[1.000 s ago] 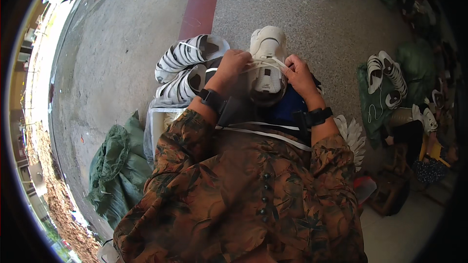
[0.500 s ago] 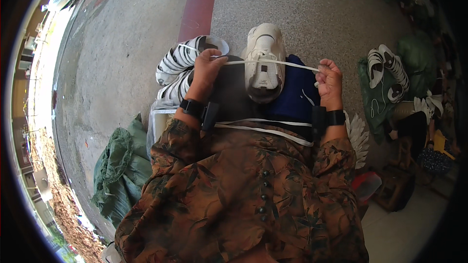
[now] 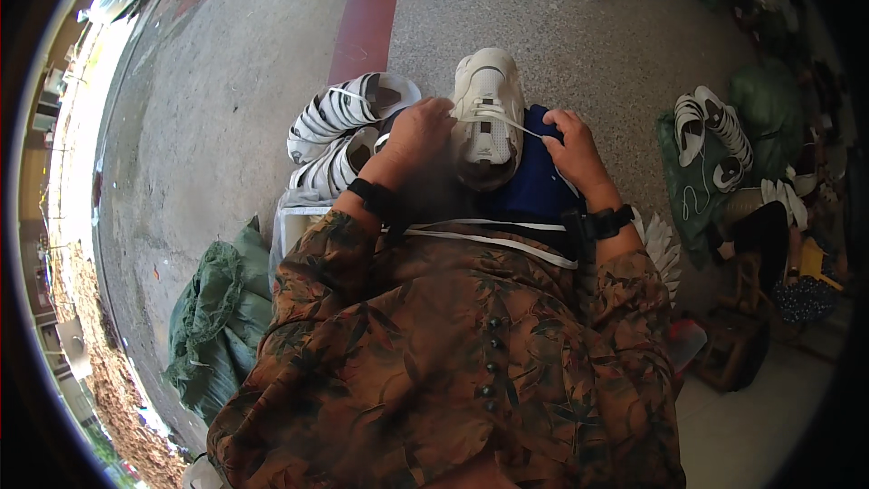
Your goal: The person threads white shoelaces through the eyelets of a white sneaker held on their lap. They pull the laces tight and adjust the fit repeatedly. The task is performed by hand without tools.
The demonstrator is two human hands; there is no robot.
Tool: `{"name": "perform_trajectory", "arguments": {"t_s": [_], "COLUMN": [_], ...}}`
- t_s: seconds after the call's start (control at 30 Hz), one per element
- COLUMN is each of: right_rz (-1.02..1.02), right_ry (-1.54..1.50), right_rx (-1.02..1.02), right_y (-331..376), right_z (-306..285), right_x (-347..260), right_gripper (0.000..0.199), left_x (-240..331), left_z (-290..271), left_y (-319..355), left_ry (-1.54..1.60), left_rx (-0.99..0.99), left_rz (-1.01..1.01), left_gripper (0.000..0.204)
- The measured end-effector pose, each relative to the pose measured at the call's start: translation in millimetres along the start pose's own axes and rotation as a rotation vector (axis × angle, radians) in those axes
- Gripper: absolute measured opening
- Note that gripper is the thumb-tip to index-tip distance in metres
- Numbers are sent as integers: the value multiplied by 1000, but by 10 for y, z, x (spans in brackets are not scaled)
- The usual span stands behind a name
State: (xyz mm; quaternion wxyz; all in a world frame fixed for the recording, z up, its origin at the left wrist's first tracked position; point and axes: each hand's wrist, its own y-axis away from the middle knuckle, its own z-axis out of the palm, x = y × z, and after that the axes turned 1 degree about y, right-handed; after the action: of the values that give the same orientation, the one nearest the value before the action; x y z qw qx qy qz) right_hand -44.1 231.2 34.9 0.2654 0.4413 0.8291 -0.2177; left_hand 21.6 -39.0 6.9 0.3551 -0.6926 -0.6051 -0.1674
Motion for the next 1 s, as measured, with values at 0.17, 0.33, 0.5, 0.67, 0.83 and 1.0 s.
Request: {"name": "perform_trajectory", "arguments": {"t_s": [0.17,0.33,0.5,0.67,0.83,1.0], "right_rz": [-34,-39,31,39,70,98], "right_ry": [126,20,-29,14,10,-13], "right_rx": [-109,-92,-121,-132,-123,-132], "right_y": [-189,-168,-192,-214,-186,-177], "right_z": [341,363,323,337,384,360], "right_x": [-252,-207,-286,-330,-198,-233], "right_gripper": [26,25,34,36,40,41], "left_x": [87,74,279,242,174,66], "left_z": [206,310,221,158,182,148], "left_y": [-149,-337,-444,-494,-369,-319], "left_ry": [32,-352,-444,-441,-57,174], "left_rx": [8,-184,-256,-180,1,-130], "left_rz": [-69,90,88,172,60,-12], "left_gripper": [17,8,7,16,16,13]}}
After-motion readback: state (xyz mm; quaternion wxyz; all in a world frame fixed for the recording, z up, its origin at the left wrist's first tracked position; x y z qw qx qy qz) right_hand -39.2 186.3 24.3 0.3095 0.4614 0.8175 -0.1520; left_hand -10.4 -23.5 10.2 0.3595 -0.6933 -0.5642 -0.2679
